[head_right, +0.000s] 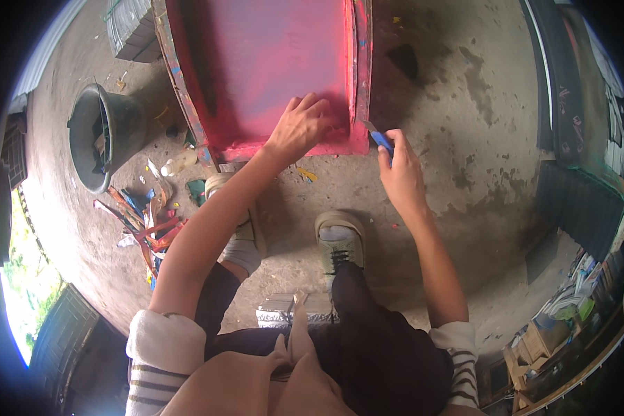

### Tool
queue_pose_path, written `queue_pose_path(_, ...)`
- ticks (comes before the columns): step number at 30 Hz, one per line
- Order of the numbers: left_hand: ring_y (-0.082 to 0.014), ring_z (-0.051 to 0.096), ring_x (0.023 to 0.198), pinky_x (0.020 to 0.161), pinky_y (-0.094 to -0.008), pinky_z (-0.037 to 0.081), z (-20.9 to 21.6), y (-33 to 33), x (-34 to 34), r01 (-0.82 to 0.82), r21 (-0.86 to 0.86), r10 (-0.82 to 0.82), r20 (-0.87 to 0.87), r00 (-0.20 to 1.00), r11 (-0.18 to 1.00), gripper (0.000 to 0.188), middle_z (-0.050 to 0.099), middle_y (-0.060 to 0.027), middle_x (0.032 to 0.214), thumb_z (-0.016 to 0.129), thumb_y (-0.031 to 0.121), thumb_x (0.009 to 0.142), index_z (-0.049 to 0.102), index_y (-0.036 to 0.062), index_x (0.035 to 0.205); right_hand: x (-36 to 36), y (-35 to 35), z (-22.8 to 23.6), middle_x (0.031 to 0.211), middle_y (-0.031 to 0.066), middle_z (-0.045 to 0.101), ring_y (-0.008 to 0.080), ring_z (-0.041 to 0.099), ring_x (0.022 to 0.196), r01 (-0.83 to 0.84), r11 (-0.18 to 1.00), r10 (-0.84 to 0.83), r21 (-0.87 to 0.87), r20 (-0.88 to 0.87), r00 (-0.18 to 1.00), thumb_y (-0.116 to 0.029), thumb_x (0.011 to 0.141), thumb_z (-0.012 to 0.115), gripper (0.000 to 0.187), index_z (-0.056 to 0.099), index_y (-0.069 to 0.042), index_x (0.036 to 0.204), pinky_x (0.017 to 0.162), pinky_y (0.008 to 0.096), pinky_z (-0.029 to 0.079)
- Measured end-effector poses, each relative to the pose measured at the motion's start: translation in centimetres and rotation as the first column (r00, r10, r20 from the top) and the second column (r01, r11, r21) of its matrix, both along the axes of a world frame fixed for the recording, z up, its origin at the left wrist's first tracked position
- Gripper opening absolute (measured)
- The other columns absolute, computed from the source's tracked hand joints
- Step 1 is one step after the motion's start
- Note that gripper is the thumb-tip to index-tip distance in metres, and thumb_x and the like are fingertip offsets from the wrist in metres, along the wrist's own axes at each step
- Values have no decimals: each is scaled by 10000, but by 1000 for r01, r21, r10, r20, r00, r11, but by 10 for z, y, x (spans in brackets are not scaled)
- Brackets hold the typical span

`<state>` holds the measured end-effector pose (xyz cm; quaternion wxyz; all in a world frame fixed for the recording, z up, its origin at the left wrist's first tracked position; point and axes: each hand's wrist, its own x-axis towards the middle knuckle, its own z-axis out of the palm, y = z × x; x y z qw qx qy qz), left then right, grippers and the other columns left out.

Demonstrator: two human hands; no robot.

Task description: The person scrapes the edges of a pink tray with a blue tool, then wipes the interior surface with a green cloth. The tray is rotated to access different sides during the process.

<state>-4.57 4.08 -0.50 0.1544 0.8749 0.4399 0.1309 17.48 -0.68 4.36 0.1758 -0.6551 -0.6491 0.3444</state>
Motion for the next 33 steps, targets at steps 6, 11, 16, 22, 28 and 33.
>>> queue_pose_path(6, -192, 449, 1055, 849, -382, 363, -1, 0, 17, -69, -127, 56, -105, 993, 989, 178, 534, 7, 1034, 556, 150, 799, 705, 207, 879, 2, -3, -7, 915, 225, 596, 404, 594, 850, 2, 999, -1, 38, -22, 1000, -62, 881, 554, 210, 460, -3, 1059, 705, 447, 459)
queue_pose_path(11, -191, 449, 1038, 844, -382, 360, -3, 1, 13, -54, -125, 46, -66, 997, 991, 187, 528, 10, 1009, 569, 142, 788, 702, 196, 908, 4, -2, -11, 891, 218, 590, 396, 590, 826, 10, 1000, -11, -20, -69, 998, -59, 877, 560, 202, 470, 1, 1047, 704, 443, 455)
queue_pose_path(16, -210, 452, 1047, 866, -409, 362, -2, -6, 11, -91, -193, 100, 38, 994, 977, 162, 531, 7, 1010, 625, 255, 802, 696, 181, 927, 10, -6, -22, 898, 206, 590, 391, 587, 842, -14, 1000, 15, 17, -79, 997, -66, 877, 562, 198, 477, -4, 1045, 714, 441, 453)
queue_pose_path(22, -232, 472, 1046, 870, -418, 382, 4, -15, 22, -163, -194, 176, 48, 983, 967, 361, 565, -9, 1025, 705, 443, 736, 682, 130, 916, 11, -8, -23, 924, 207, 590, 395, 589, 868, -3, 999, 1, -34, -82, 997, -73, 881, 559, 197, 476, -8, 1047, 719, 444, 453)
queue_pose_path(28, -227, 520, 983, 876, -386, 394, -3, -22, 23, -230, -257, 280, 179, 943, 939, 362, 615, -29, 910, 712, 435, 723, 677, 96, 846, 10, -8, -24, 893, 217, 602, 412, 593, 844, 28, 999, -33, -46, -120, 992, -77, 888, 550, 196, 471, -15, 1056, 703, 453, 452)
queue_pose_path(33, -217, 573, 909, 871, -389, 392, 2, -26, 31, -323, -399, 418, 179, 890, 858, 290, 640, -39, 869, 700, 348, 747, 673, 77, 849, 9, -8, -21, 858, 223, 613, 416, 599, 818, 34, 998, -38, -52, -92, 995, -84, 890, 552, 209, 467, -19, 1070, 689, 463, 448)
